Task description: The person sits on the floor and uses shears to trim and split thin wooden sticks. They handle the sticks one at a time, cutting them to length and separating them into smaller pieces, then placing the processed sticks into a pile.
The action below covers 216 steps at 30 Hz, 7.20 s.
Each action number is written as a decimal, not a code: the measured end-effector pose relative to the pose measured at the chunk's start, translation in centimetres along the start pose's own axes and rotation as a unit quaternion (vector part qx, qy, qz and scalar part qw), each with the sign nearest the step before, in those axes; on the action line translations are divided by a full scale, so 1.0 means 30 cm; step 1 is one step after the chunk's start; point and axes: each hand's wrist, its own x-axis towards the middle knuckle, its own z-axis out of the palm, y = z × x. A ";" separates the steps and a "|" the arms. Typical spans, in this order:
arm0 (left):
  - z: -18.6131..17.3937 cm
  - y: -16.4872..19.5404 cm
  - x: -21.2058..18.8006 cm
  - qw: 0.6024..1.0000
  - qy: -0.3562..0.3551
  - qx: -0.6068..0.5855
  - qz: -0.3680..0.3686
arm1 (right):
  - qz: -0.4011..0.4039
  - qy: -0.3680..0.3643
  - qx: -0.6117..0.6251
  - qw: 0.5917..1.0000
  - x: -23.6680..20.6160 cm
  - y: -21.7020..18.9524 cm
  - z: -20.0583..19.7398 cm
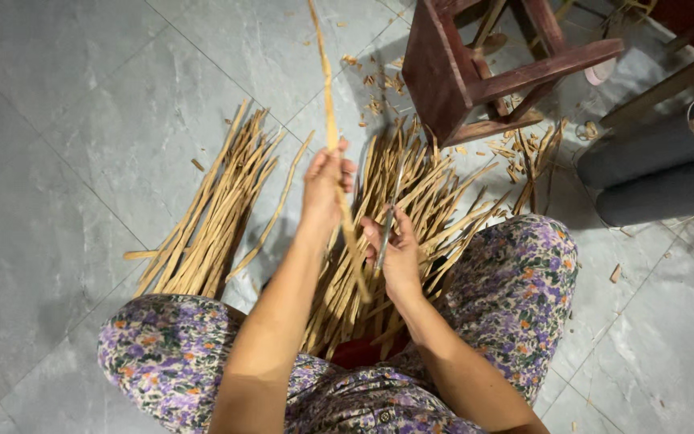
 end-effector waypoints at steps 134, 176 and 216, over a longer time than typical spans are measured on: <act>-0.723 -0.234 -0.113 0.516 0.214 0.806 -0.196 | 0.063 0.028 0.065 0.995 -0.037 0.032 -0.070; 0.138 0.469 -0.148 0.948 -0.080 0.291 0.096 | 0.195 -0.280 -0.094 0.935 -0.131 0.187 0.082; 0.277 0.230 -0.508 0.858 -0.167 0.478 0.089 | -0.237 -0.012 0.069 0.969 -0.142 -0.266 -0.144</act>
